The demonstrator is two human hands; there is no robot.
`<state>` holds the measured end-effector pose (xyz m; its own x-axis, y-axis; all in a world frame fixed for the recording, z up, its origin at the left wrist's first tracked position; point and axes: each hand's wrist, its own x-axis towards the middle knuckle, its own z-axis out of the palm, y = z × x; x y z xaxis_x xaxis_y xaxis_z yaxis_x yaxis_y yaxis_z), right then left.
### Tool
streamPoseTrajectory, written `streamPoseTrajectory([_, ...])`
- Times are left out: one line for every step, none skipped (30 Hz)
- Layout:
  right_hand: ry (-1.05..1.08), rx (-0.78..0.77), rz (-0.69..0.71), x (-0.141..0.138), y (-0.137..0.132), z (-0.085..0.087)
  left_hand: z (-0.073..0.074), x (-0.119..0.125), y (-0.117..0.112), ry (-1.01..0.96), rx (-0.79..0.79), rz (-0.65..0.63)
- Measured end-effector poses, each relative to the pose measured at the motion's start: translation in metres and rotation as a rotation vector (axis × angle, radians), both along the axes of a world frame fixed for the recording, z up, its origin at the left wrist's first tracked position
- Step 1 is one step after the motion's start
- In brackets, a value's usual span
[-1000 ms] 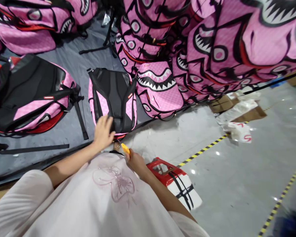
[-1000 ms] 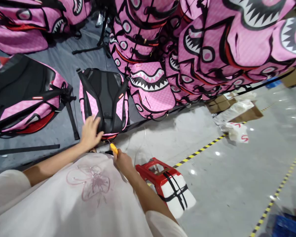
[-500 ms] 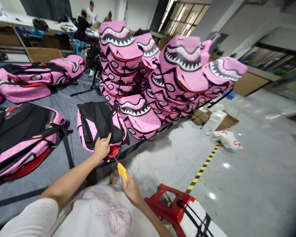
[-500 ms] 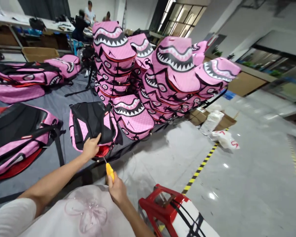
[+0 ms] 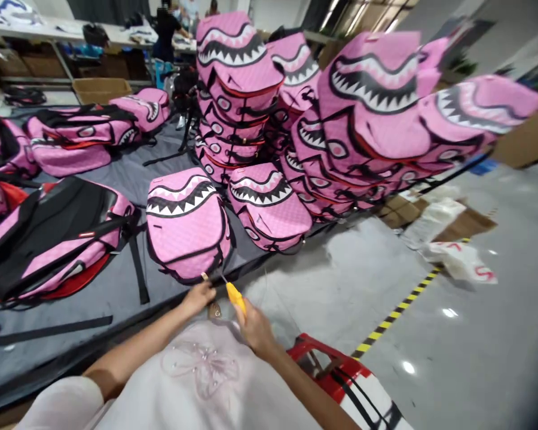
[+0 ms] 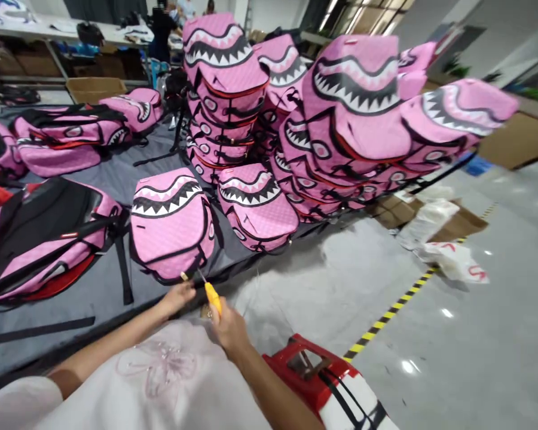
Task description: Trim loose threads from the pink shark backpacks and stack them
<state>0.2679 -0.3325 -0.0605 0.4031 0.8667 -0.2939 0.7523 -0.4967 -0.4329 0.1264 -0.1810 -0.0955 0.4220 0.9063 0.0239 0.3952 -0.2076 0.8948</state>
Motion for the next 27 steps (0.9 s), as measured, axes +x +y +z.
streamPoseTrajectory([0.027,-0.043,-0.014,0.006,-0.005,-0.009,0.001,-0.008,-0.008,0.037,-0.015,-0.050])
streamPoseTrajectory([0.046,-0.070,-0.036,0.012,-0.010,-0.018,0.003,-0.016,-0.011,0.078,-0.004,-0.092])
streamPoseTrajectory([0.056,-0.078,-0.060,0.016,-0.016,-0.025,0.006,-0.022,-0.008,0.132,0.046,-0.119])
streamPoseTrajectory([0.065,-0.066,-0.081,0.020,-0.022,-0.031,0.009,-0.027,0.001,0.216,0.129,-0.141])
streamPoseTrajectory([0.076,-0.039,-0.095,0.022,-0.027,-0.036,0.011,-0.030,0.014,0.327,0.228,-0.160])
streamPoseTrajectory([0.095,-0.007,-0.101,0.023,-0.032,-0.040,0.011,-0.032,0.030,0.454,0.316,-0.179])
streamPoseTrajectory([0.124,0.024,-0.101,0.023,-0.035,-0.042,0.011,-0.031,0.048,0.585,0.374,-0.208])
streamPoseTrajectory([0.157,0.060,-0.093,0.023,-0.036,-0.043,0.009,-0.030,0.065,0.699,0.394,-0.242])
streamPoseTrajectory([0.189,0.093,-0.085,0.023,-0.036,-0.044,0.007,-0.028,0.080,0.772,0.378,-0.283])
streamPoseTrajectory([0.212,0.120,-0.081,0.023,-0.033,-0.042,0.005,-0.026,0.091,0.810,0.352,-0.330])
streamPoseTrajectory([0.223,0.138,-0.084,0.023,-0.028,-0.040,0.003,-0.024,0.098,0.821,0.339,-0.382])
streamPoseTrajectory([0.218,0.142,-0.090,0.024,-0.021,-0.035,0.001,-0.024,0.100,0.813,0.350,-0.436])
streamPoseTrajectory([0.196,0.122,-0.095,0.027,-0.012,-0.030,-0.001,-0.023,0.099,0.795,0.375,-0.483])
streamPoseTrajectory([0.158,0.081,-0.098,0.031,-0.002,-0.023,-0.002,-0.024,0.094,0.776,0.404,-0.518])
streamPoseTrajectory([0.109,0.026,-0.095,0.035,0.010,-0.015,-0.003,-0.024,0.086,0.764,0.428,-0.534])
streamPoseTrajectory([0.047,-0.035,-0.086,0.040,0.023,-0.006,-0.004,-0.023,0.078,0.763,0.443,-0.531])
streamPoseTrajectory([-0.023,-0.088,-0.068,0.045,0.036,0.003,-0.005,-0.022,0.071,0.775,0.445,-0.516])
streamPoseTrajectory([-0.100,-0.121,-0.041,0.050,0.049,0.013,-0.005,-0.021,0.064,0.799,0.434,-0.495])
streamPoseTrajectory([-0.177,-0.136,-0.008,0.054,0.062,0.021,-0.006,-0.019,0.060,0.827,0.420,-0.477])
streamPoseTrajectory([-0.247,-0.139,0.031,0.057,0.075,0.030,-0.005,-0.017,0.057,0.854,0.409,-0.462])
streamPoseTrajectory([-0.303,-0.140,0.076,0.060,0.089,0.037,-0.005,-0.015,0.055,0.875,0.398,-0.452])
streamPoseTrajectory([-0.338,-0.144,0.119,0.063,0.103,0.043,-0.005,-0.013,0.055,0.888,0.390,-0.447])
streamPoseTrajectory([-0.335,-0.160,0.153,0.066,0.118,0.048,-0.005,-0.012,0.055,0.895,0.385,-0.440])
streamPoseTrajectory([-0.304,-0.186,0.178,0.070,0.132,0.052,-0.005,-0.011,0.055,0.894,0.382,-0.427])
streamPoseTrajectory([-0.269,-0.219,0.199,0.076,0.145,0.054,-0.006,-0.012,0.056,0.883,0.374,-0.408])
streamPoseTrajectory([-0.218,-0.259,0.209,0.083,0.156,0.054,-0.007,-0.013,0.055,0.858,0.359,-0.381])
streamPoseTrajectory([-0.133,-0.299,0.202,0.091,0.163,0.053,-0.008,-0.015,0.055,0.818,0.336,-0.342])
